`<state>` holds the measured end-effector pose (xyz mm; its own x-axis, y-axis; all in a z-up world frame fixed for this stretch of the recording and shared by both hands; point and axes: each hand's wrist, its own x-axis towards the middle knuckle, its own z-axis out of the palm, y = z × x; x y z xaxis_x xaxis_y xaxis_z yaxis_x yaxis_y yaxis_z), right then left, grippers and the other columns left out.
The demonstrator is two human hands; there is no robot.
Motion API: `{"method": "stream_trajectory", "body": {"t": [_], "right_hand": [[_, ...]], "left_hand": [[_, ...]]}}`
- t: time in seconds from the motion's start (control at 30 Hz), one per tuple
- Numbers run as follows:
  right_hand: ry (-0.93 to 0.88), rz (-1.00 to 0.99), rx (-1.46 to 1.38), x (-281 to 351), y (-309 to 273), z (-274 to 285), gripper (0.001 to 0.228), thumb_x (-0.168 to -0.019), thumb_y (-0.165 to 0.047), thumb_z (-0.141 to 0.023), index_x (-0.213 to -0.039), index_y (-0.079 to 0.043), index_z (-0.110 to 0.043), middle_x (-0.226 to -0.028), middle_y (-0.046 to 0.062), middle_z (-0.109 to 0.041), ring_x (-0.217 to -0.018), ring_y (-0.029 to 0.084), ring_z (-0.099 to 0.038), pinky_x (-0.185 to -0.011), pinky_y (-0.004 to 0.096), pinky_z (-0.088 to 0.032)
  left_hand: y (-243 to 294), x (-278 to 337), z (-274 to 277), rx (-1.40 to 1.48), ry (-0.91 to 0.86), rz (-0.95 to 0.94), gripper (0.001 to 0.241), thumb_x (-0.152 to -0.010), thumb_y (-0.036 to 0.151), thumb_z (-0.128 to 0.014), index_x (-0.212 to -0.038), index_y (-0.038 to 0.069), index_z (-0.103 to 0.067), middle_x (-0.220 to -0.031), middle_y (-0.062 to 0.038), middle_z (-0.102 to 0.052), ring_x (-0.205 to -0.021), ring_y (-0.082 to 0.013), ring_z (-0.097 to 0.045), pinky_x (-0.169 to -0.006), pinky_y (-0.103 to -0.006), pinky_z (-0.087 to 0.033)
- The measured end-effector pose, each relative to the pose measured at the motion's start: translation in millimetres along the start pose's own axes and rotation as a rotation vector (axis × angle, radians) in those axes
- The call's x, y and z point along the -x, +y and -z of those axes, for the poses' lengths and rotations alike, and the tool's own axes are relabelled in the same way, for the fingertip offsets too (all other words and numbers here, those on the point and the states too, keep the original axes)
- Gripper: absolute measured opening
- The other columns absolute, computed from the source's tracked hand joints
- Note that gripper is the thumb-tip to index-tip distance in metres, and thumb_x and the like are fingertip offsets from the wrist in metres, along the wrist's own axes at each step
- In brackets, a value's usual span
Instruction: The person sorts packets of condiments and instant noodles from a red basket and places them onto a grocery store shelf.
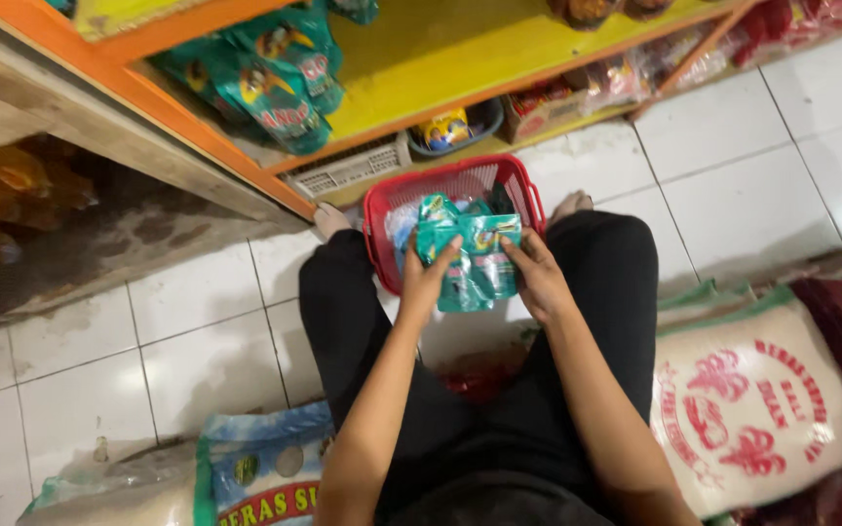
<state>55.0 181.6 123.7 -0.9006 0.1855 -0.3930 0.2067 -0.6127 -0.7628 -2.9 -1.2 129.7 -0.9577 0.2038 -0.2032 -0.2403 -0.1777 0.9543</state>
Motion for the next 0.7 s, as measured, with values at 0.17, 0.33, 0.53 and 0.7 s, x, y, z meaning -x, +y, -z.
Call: {"method": "stream_trajectory", "body": {"t": [0.17,0.33,0.53,0.7], "right_hand": [[0.003,-0.120,0.129,-13.1,-24.6,-47.2,0.067,-0.084,-0.011,-0.075,-0.141,-0.015,-0.041,-0.121,0.006,-0.067,-0.110,0.018,-0.067,-0.092,0.036,-0.057],[-0.123,-0.089,0.277,-64.9,-42.0,-55.4,0.071,-0.076,0.000,-0.083,-0.137,-0.002,-0.047,-0.120,0.012,-0.068,-0.111,0.021,-0.068,-0.096,0.038,-0.058],[-0.072,-0.196,0.330,-98.7,-25.2,-23.3,0.060,-0.074,0.000,-0.084,-0.128,0.001,-0.057,-0.114,0.013,-0.073,-0.104,0.022,-0.072,-0.092,0.038,-0.060],[-0.100,-0.234,0.359,-114.0,-21.1,0.6,0.048,-0.075,0.002,-0.084,-0.119,0.005,-0.065,-0.110,0.014,-0.076,-0.102,0.024,-0.073,-0.091,0.039,-0.060]], "left_hand": [[14.1,-27.5,4.6,-0.356,0.099,-0.087,0.054,-0.093,0.042,-0.069,-0.127,0.001,-0.057,-0.106,-0.012,-0.074,-0.099,-0.0272,-0.072,-0.088,-0.0377,-0.054],[-39.2,-93.2,29.8,-0.409,0.105,-0.370,0.052,-0.123,0.041,-0.036,-0.150,-0.003,-0.044,-0.154,-0.026,-0.044,-0.144,-0.0431,-0.040,-0.116,-0.0445,-0.030],[-53.4,-105.8,32.6,-0.323,0.021,-0.202,0.045,-0.108,0.038,-0.046,-0.140,0.006,-0.041,-0.124,-0.016,-0.062,-0.117,-0.0303,-0.062,-0.101,-0.0389,-0.045],[-39.5,-116.4,26.6,-0.195,0.000,-0.196,0.037,-0.104,0.022,-0.062,-0.135,0.007,-0.048,-0.109,-0.011,-0.068,-0.100,-0.0176,-0.064,-0.090,-0.0322,-0.051]]}}
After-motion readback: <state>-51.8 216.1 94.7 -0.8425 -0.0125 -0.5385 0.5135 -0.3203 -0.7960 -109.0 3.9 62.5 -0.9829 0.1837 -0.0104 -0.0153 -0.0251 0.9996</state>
